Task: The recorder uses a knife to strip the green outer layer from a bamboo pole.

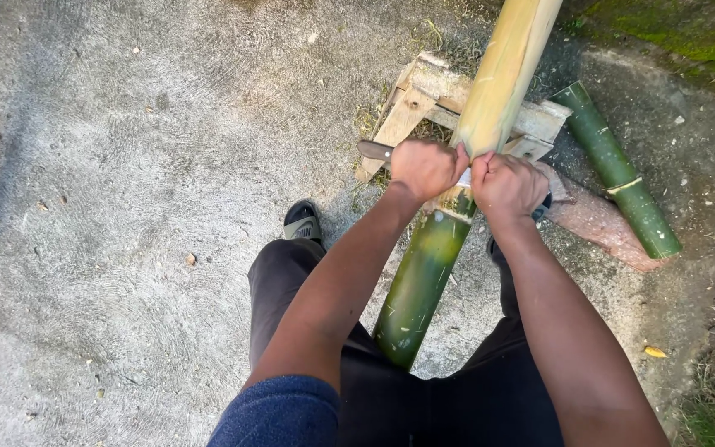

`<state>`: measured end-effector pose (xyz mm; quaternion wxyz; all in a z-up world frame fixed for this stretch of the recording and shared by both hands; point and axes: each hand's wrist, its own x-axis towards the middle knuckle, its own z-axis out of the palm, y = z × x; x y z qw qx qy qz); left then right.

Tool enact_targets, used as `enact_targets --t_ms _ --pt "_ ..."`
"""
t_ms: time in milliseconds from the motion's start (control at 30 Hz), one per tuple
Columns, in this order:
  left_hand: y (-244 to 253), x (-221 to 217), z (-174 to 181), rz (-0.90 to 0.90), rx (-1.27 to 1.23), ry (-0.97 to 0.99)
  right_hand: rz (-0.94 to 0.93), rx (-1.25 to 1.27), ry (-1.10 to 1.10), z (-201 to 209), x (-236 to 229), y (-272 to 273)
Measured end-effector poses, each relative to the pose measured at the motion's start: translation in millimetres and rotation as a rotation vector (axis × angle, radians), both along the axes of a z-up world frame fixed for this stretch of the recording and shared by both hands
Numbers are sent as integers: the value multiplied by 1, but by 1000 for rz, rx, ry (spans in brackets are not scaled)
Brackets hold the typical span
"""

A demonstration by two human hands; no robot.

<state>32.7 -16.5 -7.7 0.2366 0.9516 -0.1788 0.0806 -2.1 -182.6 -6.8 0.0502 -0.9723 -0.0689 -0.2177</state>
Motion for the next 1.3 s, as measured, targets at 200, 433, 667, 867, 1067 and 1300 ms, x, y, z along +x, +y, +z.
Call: enact_targets --t_ms 200,433,667,867,1067,1300 --pt "11 -33 -7 8 -36 -98 52 82 -61 1 -34 12" --pt "8 -9 14 -102 131 276 -77 95 177 2 -12 7" --pt "-2 5 -12 5 62 -35 -24 91 101 -7 7 -3" --pt "4 2 6 -33 32 -68 52 87 -43 -8 1 -3" --pt "5 -14 3 -58 46 -57 -4 97 -6 2 -18 5" --pt "13 -23 29 -165 221 297 -126 47 175 6 -35 13"
